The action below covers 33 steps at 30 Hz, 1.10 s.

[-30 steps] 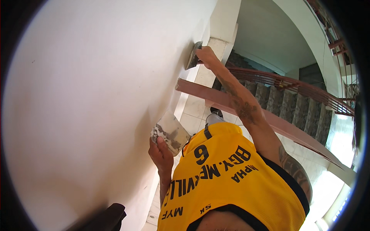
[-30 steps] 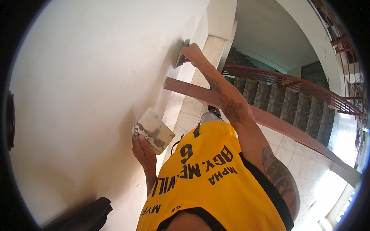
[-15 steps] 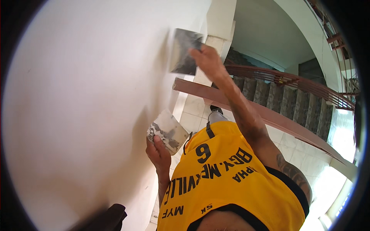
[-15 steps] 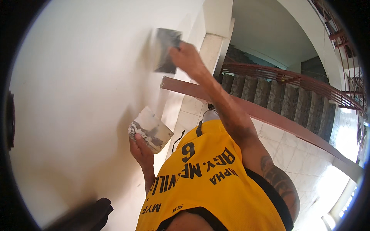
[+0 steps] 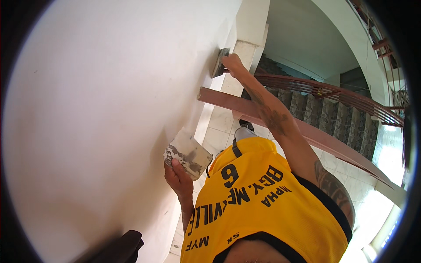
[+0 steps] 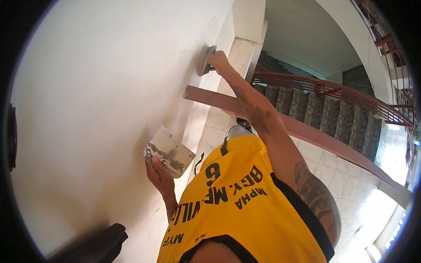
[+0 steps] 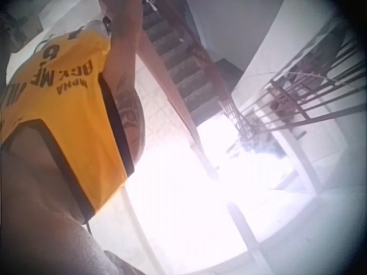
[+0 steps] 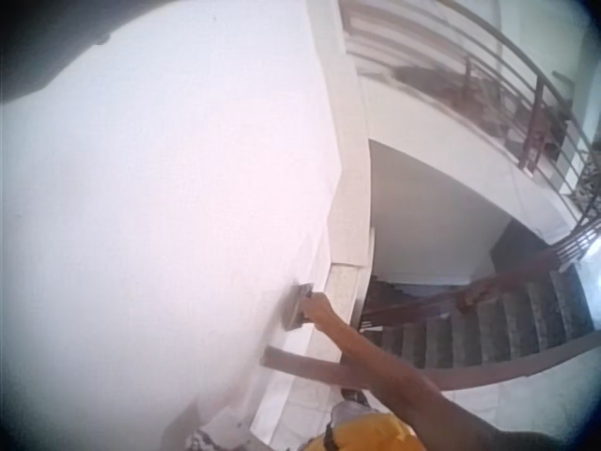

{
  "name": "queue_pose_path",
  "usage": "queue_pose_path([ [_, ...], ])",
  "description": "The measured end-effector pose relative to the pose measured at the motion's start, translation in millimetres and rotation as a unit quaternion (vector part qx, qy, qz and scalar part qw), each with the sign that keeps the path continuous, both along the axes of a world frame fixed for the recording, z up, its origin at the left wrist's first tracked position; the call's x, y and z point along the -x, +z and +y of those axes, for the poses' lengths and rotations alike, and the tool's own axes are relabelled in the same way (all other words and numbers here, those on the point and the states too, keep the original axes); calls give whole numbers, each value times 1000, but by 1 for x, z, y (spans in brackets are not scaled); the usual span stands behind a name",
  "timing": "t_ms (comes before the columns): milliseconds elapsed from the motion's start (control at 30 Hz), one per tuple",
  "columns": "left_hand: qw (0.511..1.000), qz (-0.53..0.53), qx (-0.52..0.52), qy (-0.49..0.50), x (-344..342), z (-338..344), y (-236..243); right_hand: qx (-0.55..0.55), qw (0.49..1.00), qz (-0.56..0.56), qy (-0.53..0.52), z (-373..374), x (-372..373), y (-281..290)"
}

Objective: The person applies a white substance to a wall using a putty knife and a metal plate, spreading and smoothing the material across the surface.

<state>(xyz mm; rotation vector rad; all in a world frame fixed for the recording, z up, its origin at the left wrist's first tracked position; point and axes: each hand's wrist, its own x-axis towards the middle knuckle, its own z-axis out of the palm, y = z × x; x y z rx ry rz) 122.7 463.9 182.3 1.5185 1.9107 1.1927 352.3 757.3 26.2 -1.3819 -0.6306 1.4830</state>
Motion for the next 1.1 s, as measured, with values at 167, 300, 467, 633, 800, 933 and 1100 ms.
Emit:
queue_pose_path([
  [167, 1000, -12, 8, 15, -4, -2, 3, -89, 948, -303, 49, -24, 21, 37],
  [300, 998, -40, 37, -5, -1, -2, -1, -180, 931, -317, 19, -48, 6, 45],
  [467, 994, -68, 78, -28, -3, 0, 0, -61, 961, -269, -33, -37, -41, 24],
  [633, 999, -38, 10, 6, -9, 1, 5, -29, 996, -78, -42, -11, -23, -16],
  [800, 999, -43, 8, 8, -8, -2, 4, -83, 990, -110, 16, -1, -15, -1],
  [933, 999, -41, -2, 5, -2, -5, -7, -148, 912, -381, 38, -29, 5, 52],
  [1100, 999, -35, 21, -8, -7, 0, 0, -130, 969, -209, 4, -38, -39, 41],
])
